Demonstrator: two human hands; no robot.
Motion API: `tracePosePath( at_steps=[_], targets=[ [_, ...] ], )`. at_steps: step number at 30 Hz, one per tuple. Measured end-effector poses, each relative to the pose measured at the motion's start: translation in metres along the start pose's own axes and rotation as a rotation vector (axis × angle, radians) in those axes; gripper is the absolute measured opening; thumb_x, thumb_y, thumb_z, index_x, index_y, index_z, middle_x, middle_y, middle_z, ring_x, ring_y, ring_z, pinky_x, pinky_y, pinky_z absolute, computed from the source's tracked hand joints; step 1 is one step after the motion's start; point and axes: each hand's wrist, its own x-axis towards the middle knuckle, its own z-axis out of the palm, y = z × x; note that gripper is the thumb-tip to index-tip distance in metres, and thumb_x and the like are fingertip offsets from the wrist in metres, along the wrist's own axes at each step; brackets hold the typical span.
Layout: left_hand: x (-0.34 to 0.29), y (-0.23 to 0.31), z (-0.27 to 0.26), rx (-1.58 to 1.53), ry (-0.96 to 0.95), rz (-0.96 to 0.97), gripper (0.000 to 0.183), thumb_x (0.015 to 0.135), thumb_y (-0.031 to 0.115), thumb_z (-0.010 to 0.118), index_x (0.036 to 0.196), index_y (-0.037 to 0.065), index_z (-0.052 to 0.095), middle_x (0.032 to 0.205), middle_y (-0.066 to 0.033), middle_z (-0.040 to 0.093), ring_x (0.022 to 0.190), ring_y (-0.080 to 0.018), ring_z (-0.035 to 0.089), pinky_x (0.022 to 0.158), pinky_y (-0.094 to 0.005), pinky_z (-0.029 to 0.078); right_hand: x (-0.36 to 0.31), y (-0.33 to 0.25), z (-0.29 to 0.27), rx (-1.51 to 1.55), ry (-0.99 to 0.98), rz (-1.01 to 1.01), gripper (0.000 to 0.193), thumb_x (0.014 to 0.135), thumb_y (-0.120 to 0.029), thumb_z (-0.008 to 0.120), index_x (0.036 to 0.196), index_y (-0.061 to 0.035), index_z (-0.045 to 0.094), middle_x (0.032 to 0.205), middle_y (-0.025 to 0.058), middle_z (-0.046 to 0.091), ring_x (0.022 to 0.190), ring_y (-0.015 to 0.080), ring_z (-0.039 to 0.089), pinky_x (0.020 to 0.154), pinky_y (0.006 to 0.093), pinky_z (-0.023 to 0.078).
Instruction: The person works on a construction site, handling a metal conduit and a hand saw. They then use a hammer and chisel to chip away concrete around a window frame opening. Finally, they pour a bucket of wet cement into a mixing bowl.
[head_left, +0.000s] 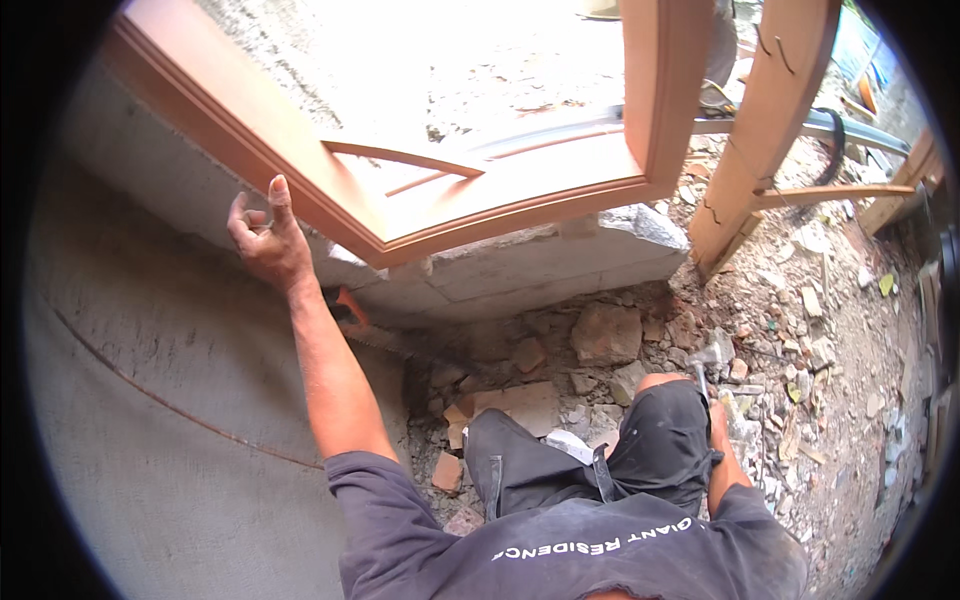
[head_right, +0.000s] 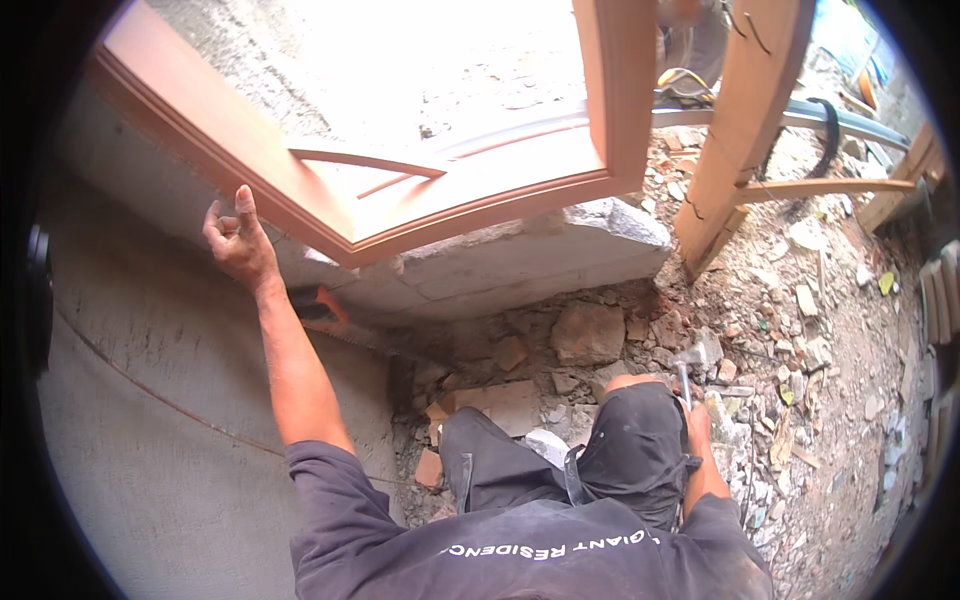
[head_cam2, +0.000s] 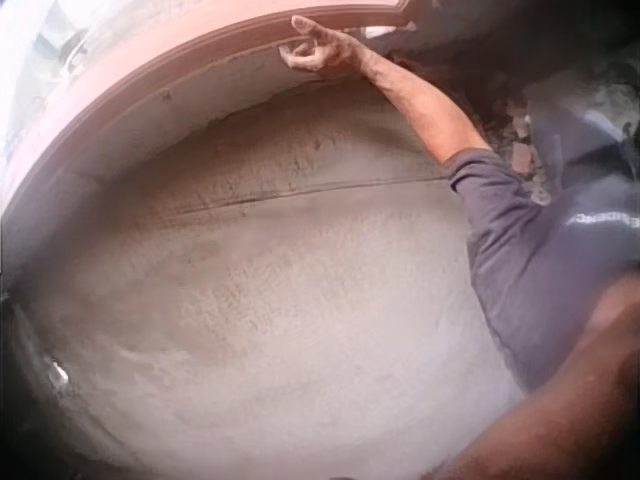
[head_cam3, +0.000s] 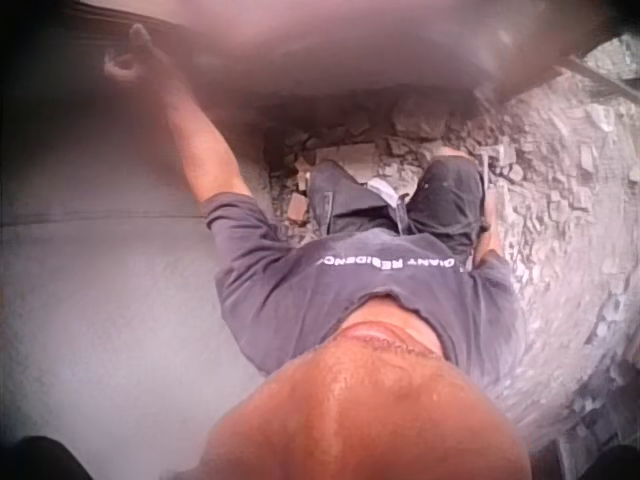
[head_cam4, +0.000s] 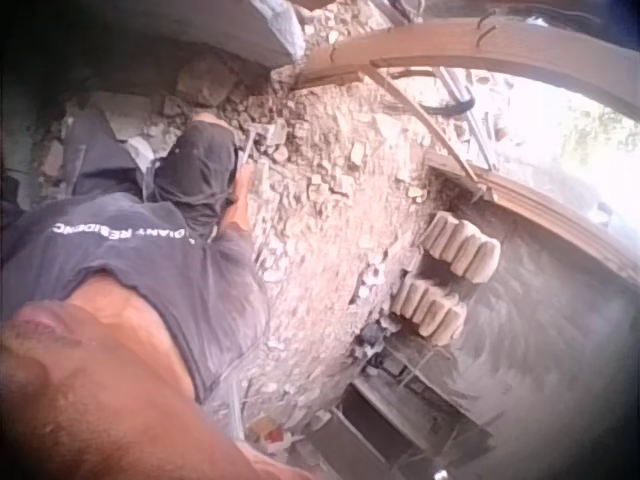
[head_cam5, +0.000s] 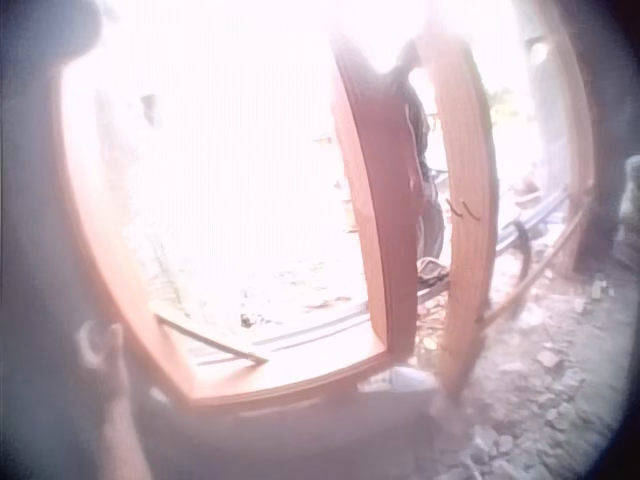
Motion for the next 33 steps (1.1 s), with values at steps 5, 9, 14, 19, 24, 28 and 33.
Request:
tracePosePath(
  at_steps=[5,9,14,19,24,28,33],
  targets=[
    [0.015,0.006,0.015,0.153,-0.051,0.046,0.075,0.064,0.061,0.070,0.107,0.001,0.056,0.093,-0.0132,0.055,0.083,-0.0251,0.056,0.069,-0.0380,0.048,-0.017,-0.054,-0.009,-0.121,-0.076,0.054,0.049,0.074,-0.043,0.058,0.084,0.0041,0.061,0.087,0.0280,0.060,0.087,0.0426,0.058,0.074,0.0475,0.044],
    [0.027,-0.010,0.027,0.299,-0.034,0.095,0.075,0.064,0.060,0.070,0.109,0.001,0.057,0.100,-0.0181,0.055,0.090,-0.0312,0.056,0.075,-0.0407,0.049,-0.025,-0.055,0.000,-0.073,-0.014,0.076,0.053,0.075,-0.049,0.057,0.081,0.0041,0.061,0.086,0.0262,0.062,0.087,0.0417,0.059,0.073,0.0461,0.045],
    [0.024,0.007,0.027,0.232,-0.147,0.106,0.079,0.067,0.059,0.068,0.112,-0.003,0.052,0.105,-0.0194,0.054,0.095,-0.0326,0.054,0.079,-0.0417,0.048,-0.017,-0.065,-0.016,0.042,0.035,-0.091,0.051,0.082,-0.046,0.051,0.080,0.0044,0.061,0.083,0.0279,0.059,0.081,0.0424,0.058,0.071,0.0461,0.044],
    [0.029,0.020,0.021,0.347,-0.189,0.082,0.075,0.070,0.057,0.066,0.115,-0.001,0.050,0.110,-0.0198,0.052,0.098,-0.0329,0.053,0.082,-0.0425,0.048,0.012,-0.280,-0.130,0.543,0.114,-0.441,0.061,0.089,-0.056,0.035,0.109,0.0004,0.050,0.105,0.0191,0.050,0.099,0.0291,0.048,0.087,0.0399,0.037],
    [0.019,0.020,0.032,0.229,-0.101,-0.162,0.097,0.066,0.057,0.069,0.122,-0.014,0.035,0.111,-0.0265,0.048,0.098,-0.0338,0.054,0.081,-0.0406,0.048,0.014,-0.369,-0.179,0.633,0.141,-0.626,0.071,0.087,-0.061,0.032,0.120,-0.0010,0.051,0.121,0.0210,0.052,0.112,0.0331,0.049,0.097,0.0424,0.037],
    [0.030,0.015,0.028,0.145,-0.139,-0.082,0.100,0.064,0.055,0.072,0.118,-0.020,0.034,0.108,-0.0280,0.050,0.091,-0.0333,0.058,0.076,-0.0389,0.050,0.012,-0.246,-0.109,0.357,0.092,-0.412,0.068,0.083,-0.056,0.046,0.108,0.0068,0.054,0.107,0.0274,0.056,0.104,0.0372,0.054,0.087,0.0395,0.041],
    [0.030,0.015,0.026,0.063,-0.229,-0.075,0.089,0.066,0.051,0.072,0.111,-0.020,0.041,0.105,-0.0293,0.053,0.088,-0.0321,0.059,0.076,-0.0374,0.051,-0.041,-0.075,-0.023,-0.175,-0.178,0.187,0.061,0.079,-0.050,0.053,0.115,0.0000,0.051,0.115,0.0250,0.053,0.110,0.0389,0.049,0.093,0.0445,0.038]
  ],
)
